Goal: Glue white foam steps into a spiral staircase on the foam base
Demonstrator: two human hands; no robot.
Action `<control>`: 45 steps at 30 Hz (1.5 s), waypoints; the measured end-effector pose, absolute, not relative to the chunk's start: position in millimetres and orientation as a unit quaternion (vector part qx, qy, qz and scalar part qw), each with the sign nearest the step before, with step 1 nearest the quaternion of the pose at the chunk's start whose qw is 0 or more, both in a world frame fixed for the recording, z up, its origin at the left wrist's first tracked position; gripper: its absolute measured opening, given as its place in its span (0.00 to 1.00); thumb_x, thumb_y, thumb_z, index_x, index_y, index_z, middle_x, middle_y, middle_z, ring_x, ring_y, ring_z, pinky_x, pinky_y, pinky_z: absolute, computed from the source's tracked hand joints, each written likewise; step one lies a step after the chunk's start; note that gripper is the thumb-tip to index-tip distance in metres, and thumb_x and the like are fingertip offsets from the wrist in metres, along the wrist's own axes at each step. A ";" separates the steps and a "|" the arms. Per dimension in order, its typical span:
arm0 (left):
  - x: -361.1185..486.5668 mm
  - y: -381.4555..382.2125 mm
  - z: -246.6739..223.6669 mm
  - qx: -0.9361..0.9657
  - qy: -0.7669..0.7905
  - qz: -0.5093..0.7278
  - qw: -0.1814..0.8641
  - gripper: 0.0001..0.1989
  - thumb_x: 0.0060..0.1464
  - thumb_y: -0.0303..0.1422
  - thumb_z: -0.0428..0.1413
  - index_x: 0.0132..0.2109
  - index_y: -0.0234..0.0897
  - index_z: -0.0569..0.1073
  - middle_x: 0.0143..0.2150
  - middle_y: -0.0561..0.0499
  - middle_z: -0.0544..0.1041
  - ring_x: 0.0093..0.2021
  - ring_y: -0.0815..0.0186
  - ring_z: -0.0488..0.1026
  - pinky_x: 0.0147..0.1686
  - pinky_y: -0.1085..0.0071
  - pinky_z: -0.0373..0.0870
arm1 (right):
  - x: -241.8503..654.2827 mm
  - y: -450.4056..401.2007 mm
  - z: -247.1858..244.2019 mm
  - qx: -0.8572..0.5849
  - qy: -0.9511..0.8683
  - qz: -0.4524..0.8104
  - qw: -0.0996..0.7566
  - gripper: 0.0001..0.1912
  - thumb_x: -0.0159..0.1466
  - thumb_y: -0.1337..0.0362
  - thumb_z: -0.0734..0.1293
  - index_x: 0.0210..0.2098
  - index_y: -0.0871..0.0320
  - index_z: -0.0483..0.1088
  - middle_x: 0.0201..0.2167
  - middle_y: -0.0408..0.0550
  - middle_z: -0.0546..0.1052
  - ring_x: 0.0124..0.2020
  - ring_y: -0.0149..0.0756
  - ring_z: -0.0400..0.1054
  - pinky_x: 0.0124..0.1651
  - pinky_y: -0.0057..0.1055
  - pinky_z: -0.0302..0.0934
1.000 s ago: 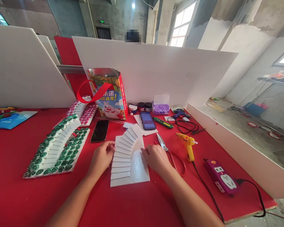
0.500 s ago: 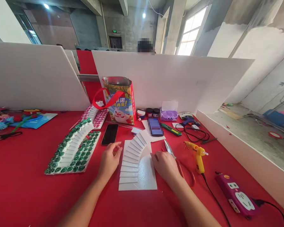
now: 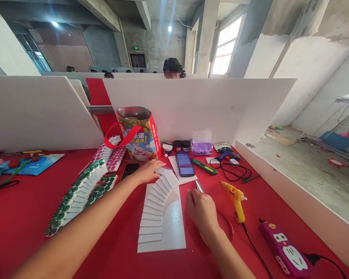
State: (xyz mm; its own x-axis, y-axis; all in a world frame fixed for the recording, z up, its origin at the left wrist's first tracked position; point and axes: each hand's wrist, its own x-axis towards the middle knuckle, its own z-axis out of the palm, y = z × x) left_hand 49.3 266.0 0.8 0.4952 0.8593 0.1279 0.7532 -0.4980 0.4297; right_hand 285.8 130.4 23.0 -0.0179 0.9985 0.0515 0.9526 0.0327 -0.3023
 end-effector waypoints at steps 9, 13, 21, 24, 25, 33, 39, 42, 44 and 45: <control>56.1 273.7 -6.4 0.890 0.424 0.093 0.142 0.24 0.52 0.21 0.55 0.56 0.39 0.76 0.51 0.44 0.78 0.54 0.56 0.74 0.55 0.62 0.70 | 288.7 132.6 14.9 -0.689 -0.702 0.100 0.151 0.18 0.71 0.66 0.59 0.26 0.59 0.72 0.26 0.48 0.79 0.24 0.31 0.66 0.28 0.30 0.42; 57.0 274.2 -6.7 0.895 0.419 0.083 0.129 0.22 0.54 0.23 0.56 0.56 0.37 0.76 0.49 0.42 0.78 0.53 0.54 0.74 0.54 0.61 0.71 | 289.1 133.3 13.2 -0.688 -0.701 0.104 0.156 0.18 0.71 0.67 0.59 0.26 0.59 0.71 0.25 0.47 0.78 0.23 0.31 0.65 0.28 0.30 0.41; 52.6 281.5 -11.2 0.895 0.423 0.084 0.115 0.22 0.60 0.29 0.54 0.60 0.36 0.73 0.56 0.40 0.78 0.58 0.53 0.73 0.58 0.60 0.68 | 288.7 134.2 11.6 -0.682 -0.704 0.110 0.161 0.20 0.72 0.66 0.59 0.24 0.58 0.70 0.23 0.47 0.76 0.22 0.30 0.63 0.28 0.30 0.42; 51.9 282.5 -11.1 0.903 0.408 0.080 0.108 0.21 0.61 0.31 0.53 0.61 0.37 0.72 0.55 0.41 0.78 0.57 0.55 0.74 0.58 0.61 0.68 | 288.1 134.2 10.7 -0.680 -0.707 0.112 0.163 0.20 0.71 0.66 0.59 0.24 0.58 0.70 0.23 0.46 0.75 0.22 0.30 0.62 0.28 0.30 0.42; 52.2 282.5 -10.7 0.906 0.403 0.077 0.105 0.21 0.61 0.31 0.53 0.60 0.38 0.72 0.54 0.42 0.79 0.56 0.55 0.74 0.57 0.61 0.68 | 287.9 134.2 10.4 -0.679 -0.707 0.113 0.163 0.19 0.71 0.66 0.59 0.24 0.58 0.69 0.23 0.46 0.75 0.22 0.30 0.62 0.28 0.30 0.42; 57.8 283.8 -10.2 0.912 0.395 0.071 0.090 0.23 0.59 0.22 0.49 0.60 0.36 0.71 0.49 0.40 0.78 0.51 0.54 0.75 0.55 0.60 0.70 | 287.8 135.0 9.4 -0.680 -0.705 0.118 0.161 0.19 0.71 0.67 0.60 0.24 0.58 0.69 0.23 0.45 0.75 0.22 0.29 0.62 0.28 0.30 0.42; 66.9 282.4 -10.2 0.896 0.421 0.101 0.099 0.23 0.58 0.22 0.49 0.60 0.36 0.70 0.53 0.40 0.78 0.56 0.54 0.74 0.58 0.58 0.68 | 288.3 134.2 10.1 -0.680 -0.705 0.120 0.159 0.18 0.70 0.68 0.60 0.24 0.59 0.69 0.24 0.46 0.76 0.23 0.29 0.62 0.29 0.30 0.42; 64.4 274.6 -3.2 0.877 0.450 0.133 0.106 0.19 0.62 0.27 0.48 0.58 0.39 0.70 0.56 0.42 0.78 0.58 0.56 0.74 0.59 0.60 0.68 | 288.9 134.5 10.6 -0.680 -0.705 0.121 0.161 0.19 0.71 0.67 0.59 0.24 0.58 0.69 0.23 0.45 0.75 0.23 0.29 0.61 0.29 0.29 0.42; 58.0 266.6 2.3 0.859 0.478 0.149 0.108 0.17 0.65 0.31 0.47 0.59 0.41 0.69 0.58 0.43 0.77 0.58 0.56 0.74 0.57 0.61 0.69 | 288.9 135.0 10.7 -0.681 -0.704 0.122 0.161 0.19 0.71 0.67 0.59 0.24 0.58 0.69 0.23 0.45 0.75 0.22 0.29 0.61 0.29 0.29 0.42; 54.0 262.5 4.3 0.850 0.493 0.152 0.109 0.17 0.65 0.32 0.46 0.59 0.41 0.68 0.57 0.43 0.77 0.57 0.56 0.75 0.55 0.61 0.71 | 288.8 135.3 10.7 -0.680 -0.704 0.123 0.161 0.20 0.71 0.66 0.59 0.24 0.58 0.69 0.23 0.45 0.74 0.22 0.30 0.61 0.29 0.29 0.42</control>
State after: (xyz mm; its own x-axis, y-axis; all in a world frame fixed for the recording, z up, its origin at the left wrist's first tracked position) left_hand 54.0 262.5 4.3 0.4676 0.8708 0.1519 0.8044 -0.4904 0.3352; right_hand 288.8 135.3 10.7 -0.0225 0.9980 0.0592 0.9188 0.0439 -0.3924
